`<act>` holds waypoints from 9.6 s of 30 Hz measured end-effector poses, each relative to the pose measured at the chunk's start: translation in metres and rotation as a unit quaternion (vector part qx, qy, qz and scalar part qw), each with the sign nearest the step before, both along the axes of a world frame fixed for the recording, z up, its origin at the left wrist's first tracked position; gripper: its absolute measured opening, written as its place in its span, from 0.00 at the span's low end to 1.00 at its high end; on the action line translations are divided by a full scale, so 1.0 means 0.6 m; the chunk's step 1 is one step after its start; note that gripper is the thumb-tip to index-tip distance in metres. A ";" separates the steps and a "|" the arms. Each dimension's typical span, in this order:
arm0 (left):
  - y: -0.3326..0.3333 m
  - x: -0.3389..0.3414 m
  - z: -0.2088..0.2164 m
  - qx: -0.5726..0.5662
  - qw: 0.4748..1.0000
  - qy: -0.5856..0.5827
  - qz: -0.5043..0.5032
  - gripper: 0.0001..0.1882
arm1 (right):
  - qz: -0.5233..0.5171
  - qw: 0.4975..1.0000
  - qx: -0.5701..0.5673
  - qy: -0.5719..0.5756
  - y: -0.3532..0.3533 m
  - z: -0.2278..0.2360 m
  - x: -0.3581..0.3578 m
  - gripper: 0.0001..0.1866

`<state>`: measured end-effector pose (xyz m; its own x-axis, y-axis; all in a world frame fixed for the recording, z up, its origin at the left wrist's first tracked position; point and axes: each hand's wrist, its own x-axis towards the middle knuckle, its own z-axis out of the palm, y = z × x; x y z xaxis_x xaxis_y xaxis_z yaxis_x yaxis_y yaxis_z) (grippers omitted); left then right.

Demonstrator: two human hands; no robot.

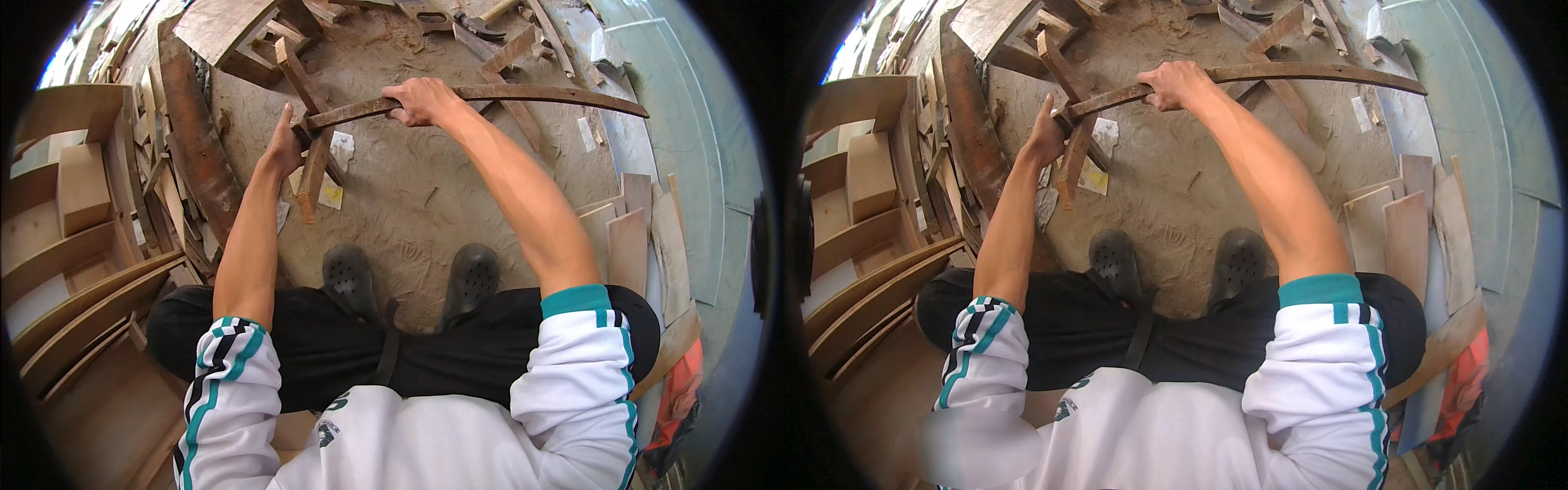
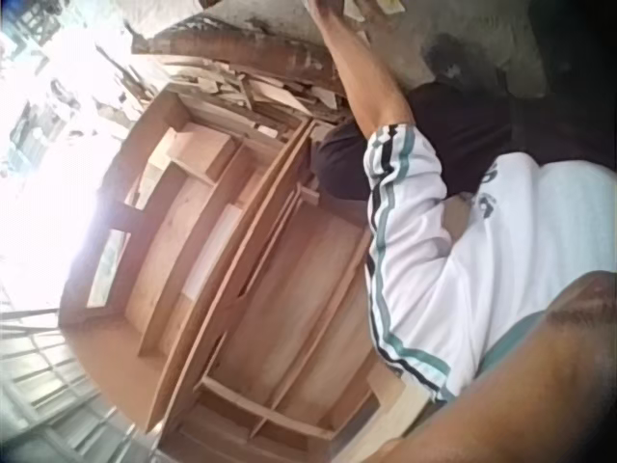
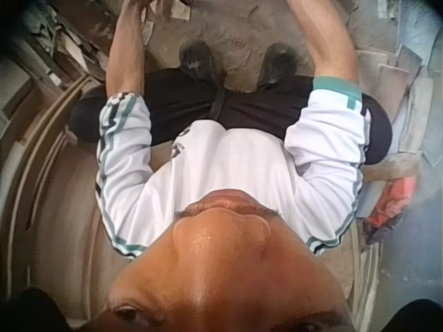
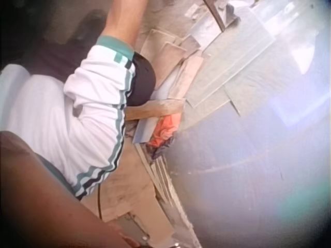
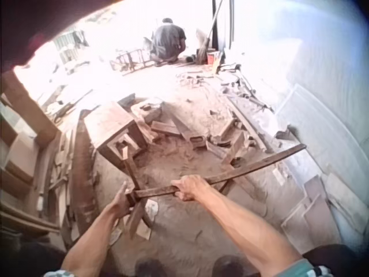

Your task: The person sits on the floor and assembles small wooden pieces into a frame-like structure. They pick up and position thin wooden strips and flat boards, aligning them together and occasionally using a hammer to secure the joints.

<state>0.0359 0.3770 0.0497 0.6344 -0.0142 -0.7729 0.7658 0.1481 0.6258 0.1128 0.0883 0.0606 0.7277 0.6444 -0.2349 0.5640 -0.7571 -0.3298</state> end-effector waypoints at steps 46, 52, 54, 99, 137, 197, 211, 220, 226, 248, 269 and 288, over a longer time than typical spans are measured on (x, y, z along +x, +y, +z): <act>-0.059 -0.005 -0.041 0.418 0.905 -0.055 -0.062 0.53 | -0.836 0.530 0.139 -0.037 -0.330 -0.146 -0.063 0.24; -0.062 -0.001 -0.045 0.433 0.897 -0.052 -0.071 0.51 | -0.747 0.631 0.189 0.091 -0.364 -0.209 -0.074 0.27; -0.062 -0.004 -0.051 0.432 0.897 -0.059 -0.071 0.52 | -0.744 0.635 0.195 0.074 -0.344 -0.215 -0.069 0.28; -0.060 -0.007 -0.065 0.393 0.909 -0.138 -0.028 0.34 | -0.425 0.871 -0.223 0.105 -0.263 0.091 -0.155 0.28; -0.074 -0.018 -0.072 0.449 0.888 -0.100 0.000 0.43 | -0.569 0.817 0.008 0.098 -0.370 -0.027 -0.135 0.27; -0.079 -0.030 -0.064 0.459 0.880 -0.120 -0.023 0.39 | -0.560 0.803 0.095 0.180 -0.418 0.021 -0.134 0.23; -0.098 -0.041 -0.036 0.447 0.881 -0.151 -0.034 0.36 | -0.662 0.722 0.166 0.110 -0.497 -0.082 -0.081 0.38; -0.091 -0.030 -0.061 0.449 0.878 -0.160 -0.048 0.36 | -0.652 0.722 0.192 0.128 -0.516 -0.110 -0.075 0.39; -0.080 -0.039 -0.051 0.454 0.875 -0.157 -0.053 0.39 | -0.609 0.783 0.100 0.079 -0.468 -0.058 -0.079 0.43; -0.077 -0.041 -0.024 0.441 0.887 -0.099 -0.097 0.49 | -0.691 0.666 0.246 0.136 -0.442 -0.009 -0.087 0.41; -0.077 -0.029 -0.072 0.462 0.871 -0.149 -0.079 0.46 | -0.673 0.720 0.155 0.060 -0.479 -0.069 -0.080 0.38; -0.076 -0.035 -0.051 0.457 0.877 -0.132 -0.064 0.39 | -0.653 0.701 0.176 0.225 -0.415 -0.018 -0.095 0.40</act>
<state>0.0148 0.3314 0.0188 0.8315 0.4505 -0.3251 0.5499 -0.5841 0.5971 0.0560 -0.1605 0.0498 0.6536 -0.4274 -0.6247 -0.7568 -0.3564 -0.5480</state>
